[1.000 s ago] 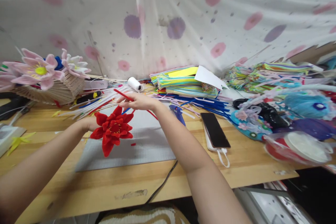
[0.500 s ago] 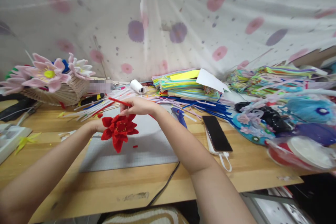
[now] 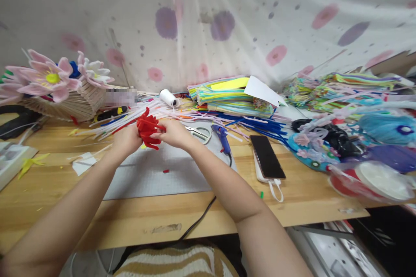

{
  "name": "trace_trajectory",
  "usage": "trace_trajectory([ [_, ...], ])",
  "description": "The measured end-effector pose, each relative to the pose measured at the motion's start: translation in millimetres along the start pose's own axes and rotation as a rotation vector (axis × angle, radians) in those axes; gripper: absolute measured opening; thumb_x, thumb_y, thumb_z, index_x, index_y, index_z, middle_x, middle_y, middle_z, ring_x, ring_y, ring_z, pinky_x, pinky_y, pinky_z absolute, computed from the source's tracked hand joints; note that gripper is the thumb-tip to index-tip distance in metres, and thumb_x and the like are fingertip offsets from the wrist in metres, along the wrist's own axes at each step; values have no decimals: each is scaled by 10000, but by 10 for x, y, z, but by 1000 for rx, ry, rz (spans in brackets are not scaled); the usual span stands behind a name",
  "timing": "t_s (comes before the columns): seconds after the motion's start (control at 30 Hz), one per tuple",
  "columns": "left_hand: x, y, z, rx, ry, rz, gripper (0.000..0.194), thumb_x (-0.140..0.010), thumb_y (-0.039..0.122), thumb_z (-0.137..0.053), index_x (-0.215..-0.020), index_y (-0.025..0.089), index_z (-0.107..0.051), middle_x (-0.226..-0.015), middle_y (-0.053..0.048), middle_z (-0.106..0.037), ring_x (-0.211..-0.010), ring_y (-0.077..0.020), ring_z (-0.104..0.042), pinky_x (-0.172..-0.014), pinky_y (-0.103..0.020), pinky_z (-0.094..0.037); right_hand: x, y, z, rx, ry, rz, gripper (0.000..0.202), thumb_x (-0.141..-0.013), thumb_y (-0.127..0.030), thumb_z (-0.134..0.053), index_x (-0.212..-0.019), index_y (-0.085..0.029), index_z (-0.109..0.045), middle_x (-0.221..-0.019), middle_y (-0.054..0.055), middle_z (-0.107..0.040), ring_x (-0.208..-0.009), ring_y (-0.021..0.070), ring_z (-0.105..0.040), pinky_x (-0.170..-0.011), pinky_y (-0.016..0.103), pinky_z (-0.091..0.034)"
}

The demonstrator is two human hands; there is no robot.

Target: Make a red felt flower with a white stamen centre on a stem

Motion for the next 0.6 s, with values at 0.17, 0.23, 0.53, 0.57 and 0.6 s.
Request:
trace_trajectory([
  [0.17, 36, 68, -191, 30, -107, -114, 349, -793, 319, -473, -1087, 231, -639, -1022, -99, -708, -994, -287, -644, -769, -315, -476, -62, 207, -45, -174, -83, 10, 210, -714, -271, -660, -648, -169, -489, -584, -56, -524, -534, 70, -479, -570, 212, -337],
  [0.23, 43, 60, -210, 42, -118, -113, 343, -792, 319, -478, -1078, 228, -645, -1041, -94, -704, -1005, -280, -639, -779, -305, -471, -82, 221, -50, -216, -98, 36, 237, -699, -295, -673, -632, -166, -487, -571, -53, -522, -538, 71, -480, -569, 212, -342],
  [0.53, -25, -205, -30, 191, 34, 127, 361, -802, 350, -493, -1082, 187, -651, -1065, -177, -687, -998, -366, -631, -754, -403, -465, -1, 9, 53, -165, 86, 114, 425, -662, -552, -691, -761, -159, -562, -683, -29, -556, -595, 82, -453, -580, 217, -320],
  [0.57, -40, -251, -28, 192, 38, 163, 351, -801, 334, -493, -1067, 173, -656, -1069, -194, -682, -995, -378, -630, -748, -413, -464, 21, -18, 19, -101, 89, 125, 429, -652, -549, -706, -778, -161, -570, -685, -33, -554, -595, 81, -444, -580, 214, -309],
  [0.6, -54, -284, -29, 197, 40, 189, 340, -799, 316, -492, -1052, 164, -660, -1070, -206, -679, -992, -384, -631, -744, -419, -463, 35, -37, -25, -37, 83, 131, 421, -647, -533, -722, -789, -164, -576, -679, -37, -550, -596, 81, -439, -580, 212, -298],
])
Point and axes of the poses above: each hand's wrist, its own x-axis away from the middle knuckle, its own z-axis out of the back of the hand, y = z × x, the point moved 10 cm from there along -x, towards the middle knuckle
